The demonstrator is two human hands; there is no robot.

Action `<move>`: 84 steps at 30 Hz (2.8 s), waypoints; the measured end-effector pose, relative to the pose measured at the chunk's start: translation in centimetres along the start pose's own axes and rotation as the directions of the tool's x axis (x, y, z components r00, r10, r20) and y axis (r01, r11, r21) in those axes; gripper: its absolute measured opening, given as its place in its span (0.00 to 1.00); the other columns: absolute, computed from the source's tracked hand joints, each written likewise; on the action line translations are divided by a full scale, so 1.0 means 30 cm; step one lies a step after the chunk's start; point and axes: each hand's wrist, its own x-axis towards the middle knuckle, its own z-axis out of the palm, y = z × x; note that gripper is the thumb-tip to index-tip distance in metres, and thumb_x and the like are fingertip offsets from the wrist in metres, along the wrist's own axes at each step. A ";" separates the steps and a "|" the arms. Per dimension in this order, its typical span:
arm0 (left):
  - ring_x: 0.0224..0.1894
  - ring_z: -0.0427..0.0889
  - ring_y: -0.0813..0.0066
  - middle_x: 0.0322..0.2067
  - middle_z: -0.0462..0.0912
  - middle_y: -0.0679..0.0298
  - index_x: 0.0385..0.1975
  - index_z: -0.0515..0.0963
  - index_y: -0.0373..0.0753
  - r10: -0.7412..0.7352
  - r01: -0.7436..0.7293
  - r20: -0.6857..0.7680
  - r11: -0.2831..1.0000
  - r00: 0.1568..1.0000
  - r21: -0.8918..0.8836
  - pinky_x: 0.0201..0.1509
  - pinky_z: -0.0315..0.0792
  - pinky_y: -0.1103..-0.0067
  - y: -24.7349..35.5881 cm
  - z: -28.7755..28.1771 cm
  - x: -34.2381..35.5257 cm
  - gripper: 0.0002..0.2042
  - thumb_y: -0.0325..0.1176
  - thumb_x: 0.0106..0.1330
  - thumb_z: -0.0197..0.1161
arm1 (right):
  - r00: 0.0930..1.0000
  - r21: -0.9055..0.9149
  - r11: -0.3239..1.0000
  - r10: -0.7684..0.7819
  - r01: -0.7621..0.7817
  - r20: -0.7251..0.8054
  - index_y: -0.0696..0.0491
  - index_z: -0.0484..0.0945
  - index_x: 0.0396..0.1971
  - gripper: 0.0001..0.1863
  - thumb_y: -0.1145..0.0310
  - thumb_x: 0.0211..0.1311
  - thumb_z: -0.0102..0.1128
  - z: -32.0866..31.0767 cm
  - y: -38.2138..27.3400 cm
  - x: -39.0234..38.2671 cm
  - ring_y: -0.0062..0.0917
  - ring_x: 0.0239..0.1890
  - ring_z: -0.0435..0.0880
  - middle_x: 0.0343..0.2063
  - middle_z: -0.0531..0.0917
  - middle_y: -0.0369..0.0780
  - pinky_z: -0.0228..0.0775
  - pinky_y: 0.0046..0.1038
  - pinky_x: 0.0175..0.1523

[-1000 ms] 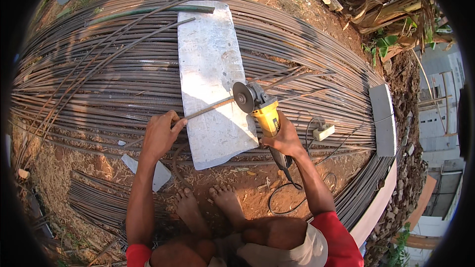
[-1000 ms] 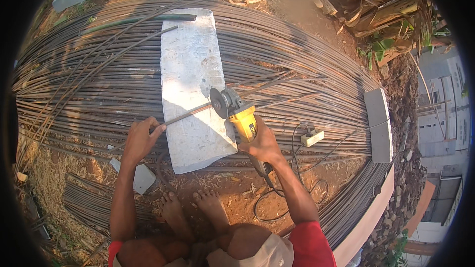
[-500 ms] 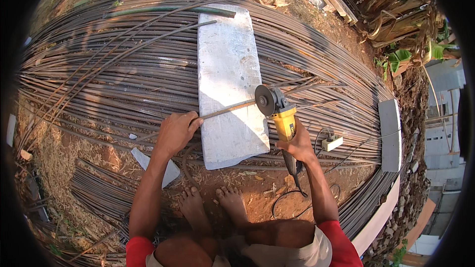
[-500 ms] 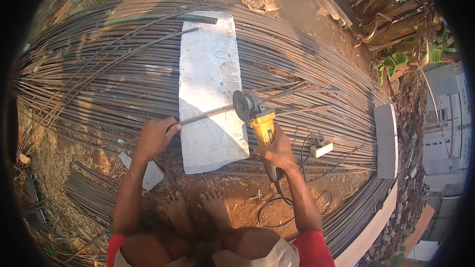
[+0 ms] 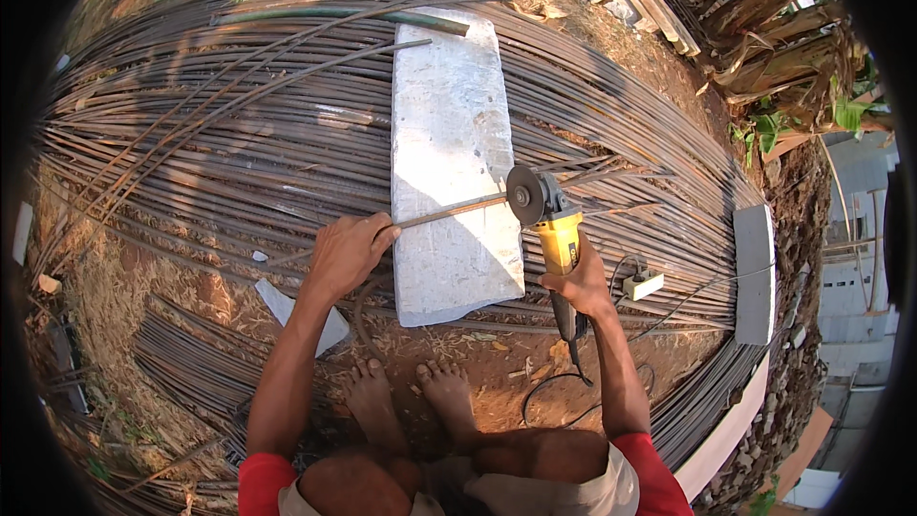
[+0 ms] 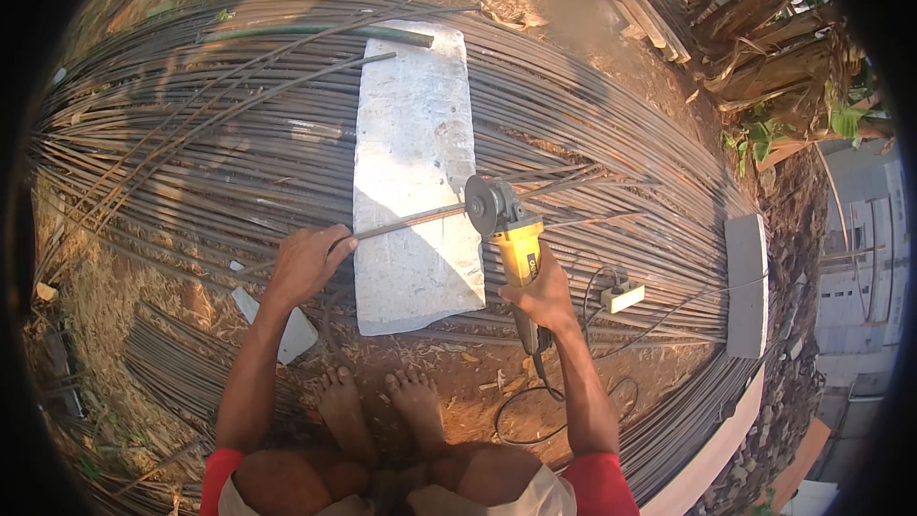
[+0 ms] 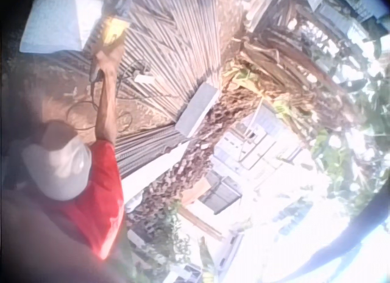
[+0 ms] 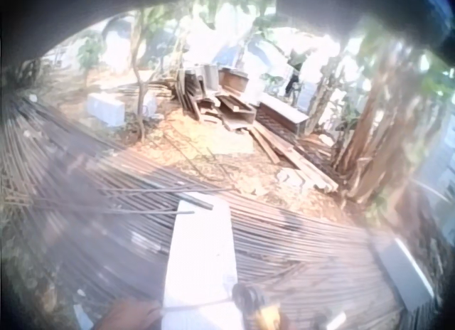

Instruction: The person uses an angle grinder to cut several metal rods placed on a white board. After cutting, the person gathers the cut pieces and stacks them together.

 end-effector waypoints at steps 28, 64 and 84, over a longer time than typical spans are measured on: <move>0.26 0.83 0.49 0.20 0.82 0.52 0.37 0.86 0.41 -0.027 0.027 -0.094 1.000 0.995 0.001 0.32 0.73 0.59 0.016 0.025 -0.015 0.15 0.47 0.75 0.65 | 0.998 0.064 0.997 -0.046 0.042 0.052 0.61 0.72 0.59 0.39 0.69 0.44 0.78 -0.023 0.044 0.028 0.24 0.43 0.79 0.40 0.81 0.38 0.74 0.29 0.52; 0.27 0.84 0.50 0.21 0.82 0.53 0.37 0.87 0.42 0.005 -0.006 -0.117 1.000 0.993 -0.004 0.34 0.74 0.58 -0.020 0.049 -0.013 0.16 0.50 0.74 0.65 | 0.996 0.009 0.996 -0.086 0.086 0.018 0.62 0.70 0.61 0.45 0.56 0.42 0.76 0.008 0.106 0.052 0.29 0.44 0.82 0.42 0.83 0.42 0.78 0.32 0.52; 0.28 0.85 0.52 0.21 0.83 0.55 0.39 0.88 0.44 0.002 0.002 -0.132 1.000 0.991 0.028 0.35 0.75 0.59 -0.024 0.052 -0.019 0.15 0.49 0.74 0.65 | 0.999 -0.040 0.999 -0.011 0.013 0.052 0.63 0.70 0.59 0.45 0.55 0.43 0.81 0.012 0.097 0.040 0.29 0.46 0.83 0.42 0.83 0.42 0.77 0.32 0.52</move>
